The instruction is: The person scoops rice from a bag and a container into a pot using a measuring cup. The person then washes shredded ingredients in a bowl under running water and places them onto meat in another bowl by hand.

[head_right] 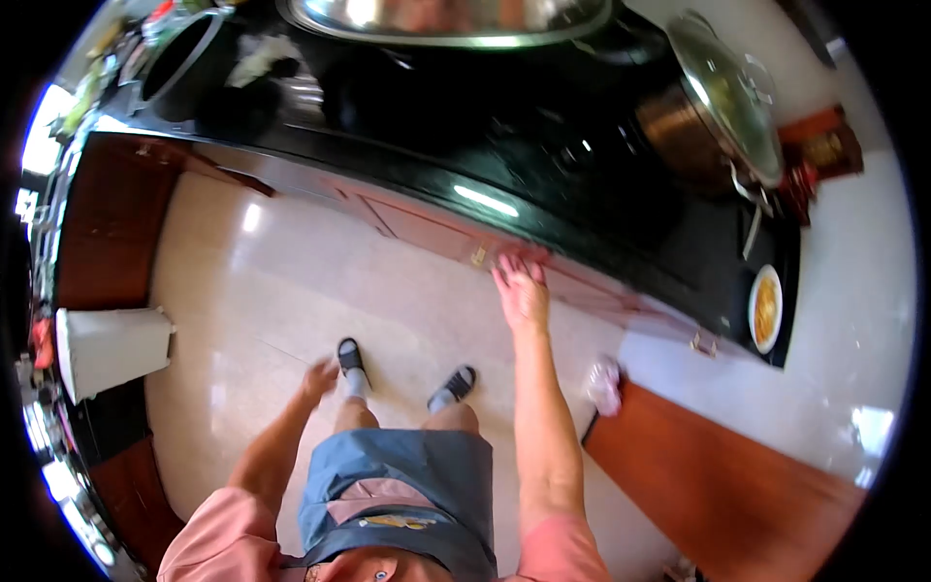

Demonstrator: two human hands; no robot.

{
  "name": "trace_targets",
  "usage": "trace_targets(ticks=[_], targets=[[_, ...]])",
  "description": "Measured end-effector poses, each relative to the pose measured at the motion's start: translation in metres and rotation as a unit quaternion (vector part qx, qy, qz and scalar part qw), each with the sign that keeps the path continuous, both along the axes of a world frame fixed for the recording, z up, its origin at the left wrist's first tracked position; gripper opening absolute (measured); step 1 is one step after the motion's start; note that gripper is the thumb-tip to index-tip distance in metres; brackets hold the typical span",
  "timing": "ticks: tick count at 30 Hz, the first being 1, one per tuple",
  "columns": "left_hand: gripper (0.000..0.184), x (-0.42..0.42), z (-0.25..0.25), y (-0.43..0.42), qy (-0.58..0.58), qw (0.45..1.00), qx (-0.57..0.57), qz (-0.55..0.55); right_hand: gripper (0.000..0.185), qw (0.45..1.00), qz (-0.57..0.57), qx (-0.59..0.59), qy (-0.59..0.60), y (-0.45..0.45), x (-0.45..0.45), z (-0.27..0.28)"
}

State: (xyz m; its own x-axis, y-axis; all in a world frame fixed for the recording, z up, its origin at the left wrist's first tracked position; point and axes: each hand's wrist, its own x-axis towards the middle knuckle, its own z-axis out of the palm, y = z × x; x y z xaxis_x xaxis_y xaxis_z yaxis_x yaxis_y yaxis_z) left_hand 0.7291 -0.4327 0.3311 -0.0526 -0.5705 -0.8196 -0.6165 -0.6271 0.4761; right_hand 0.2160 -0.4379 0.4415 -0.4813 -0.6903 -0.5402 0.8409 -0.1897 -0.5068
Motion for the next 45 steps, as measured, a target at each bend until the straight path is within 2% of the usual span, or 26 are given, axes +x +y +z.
trace_targets(ticks=[1, 2, 3, 5, 6, 7, 8, 9, 10, 11, 12, 13, 14, 15, 18, 22, 26, 29, 31, 32, 33, 35, 36, 38, 40, 45], targets=[[0.058, 0.06, -0.003, 0.026, -0.089, 0.996, 0.028, 0.0, 0.063, 1.0, 0.017, -0.005, 0.015, -0.001, -0.004, -0.008], [0.064, 0.151, -0.043, 0.085, -0.174, 0.979, -0.07, -0.08, 0.063, 1.0, 0.025, -0.013, -0.002, -0.001, -0.007, -0.007], [0.066, 0.179, 0.015, 0.119, -0.234, 0.967, -0.027, -0.101, 0.063, 0.999, 0.033, -0.02, -0.018, 0.0, -0.01, -0.008], [0.059, 0.254, 0.06, 0.205, -0.329, 0.936, 0.086, -0.093, 0.053, 0.998, 0.056, 0.006, -0.005, 0.003, -0.014, -0.013], [0.049, 0.282, 0.066, 0.259, -0.35, 0.902, 0.128, -0.218, 0.051, 0.997, 0.052, 0.058, 0.006, 0.003, -0.007, 0.01], [0.041, 0.282, 0.103, 0.285, -0.36, 0.854, 0.157, -0.342, 0.055, 0.989, 0.06, 0.134, 0.021, 0.007, -0.005, 0.016], [0.037, 0.287, 0.127, 0.317, -0.379, 0.833, 0.21, -0.344, 0.041, 0.978, 0.1, 0.174, 0.06, 0.019, -0.006, 0.009], [0.029, 0.304, 0.153, 0.341, -0.277, 0.862, 0.37, -0.21, 0.027, 0.962, 0.138, 0.211, 0.104, 0.031, -0.009, -0.016], [0.042, 0.291, 0.172, 0.383, -0.332, 0.885, 0.327, 0.027, 0.016, 0.954, 0.202, 0.19, 0.117, 0.059, -0.018, -0.059], [0.045, 0.287, 0.182, 0.414, -0.341, 0.881, 0.329, 0.006, 0.005, 0.941, 0.263, 0.167, 0.133, 0.071, -0.023, -0.083], [0.044, 0.276, 0.187, 0.425, -0.325, 0.89, 0.315, 0.053, 0.009, 0.923, 0.206, 0.292, 0.142, 0.072, 0.021, -0.04], [0.042, 0.265, 0.185, 0.425, -0.296, 0.904, 0.295, 0.093, 0.009, 0.904, 0.293, 0.268, 0.16, 0.097, 0.026, -0.068], [0.041, 0.254, 0.179, 0.417, -0.265, 0.916, 0.27, 0.132, 0.005, 0.905, 0.344, 0.235, 0.088, 0.114, 0.039, -0.067], [0.039, 0.247, 0.171, 0.406, -0.235, 0.926, 0.25, 0.16, 0.015, 0.875, 0.378, 0.287, 0.097, 0.125, 0.061, -0.057], [0.034, 0.237, 0.154, 0.369, -0.155, 0.941, 0.201, 0.224, 0.031, 0.783, 0.478, 0.361, 0.17, 0.139, 0.131, -0.01], [0.028, 0.257, 0.151, 0.335, -0.1, 0.936, 0.181, 0.285, 0.044, 0.671, 0.568, 0.402, 0.255, 0.129, 0.198, 0.005], [0.022, 0.31, 0.143, 0.318, -0.082, 0.921, 0.183, 0.333, 0.04, 0.467, 0.673, 0.367, 0.441, 0.088, 0.245, -0.002], [0.018, 0.369, 0.122, 0.292, -0.083, 0.906, 0.149, 0.388, 0.038, 0.364, 0.67, 0.292, 0.578, 0.042, 0.266, -0.037], [0.015, 0.406, 0.093, 0.219, -0.063, 0.851, 0.044, 0.52, 0.04, 0.356, 0.641, 0.256, 0.63, 0.006, 0.288, -0.037], [0.016, 0.421, 0.094, 0.179, -0.031, 0.852, -0.026, 0.521, 0.041, 0.366, 0.635, 0.249, 0.633, -0.013, 0.303, -0.032], [0.016, 0.433, 0.108, 0.131, 0.006, 0.849, -0.095, 0.52, 0.041, 0.376, 0.63, 0.244, 0.634, -0.031, 0.318, -0.027], [0.023, 0.455, 0.125, 0.045, 0.0, 0.895, -0.182, 0.407, 0.043, 0.392, 0.625, 0.22, 0.638, -0.064, 0.343, -0.03], [0.035, 0.457, 0.135, 0.004, -0.009, 0.894, -0.215, 0.393, 0.044, 0.373, 0.631, 0.218, 0.644, -0.08, 0.358, -0.022], [0.047, 0.443, 0.164, -0.067, 0.055, 0.854, -0.235, 0.462, 0.045, 0.337, 0.642, 0.207, 0.657, -0.113, 0.391, 0.003], [0.052, 0.43, 0.2, -0.125, 0.106, 0.865, -0.226, 0.436, 0.044, 0.346, 0.668, 0.232, 0.617, -0.146, 0.416, 0.02], [0.054, 0.441, 0.219, -0.198, 0.048, 0.934, -0.214, 0.283, 0.045, 0.332, 0.669, 0.209, 0.631, -0.209, 0.446, -0.014]])
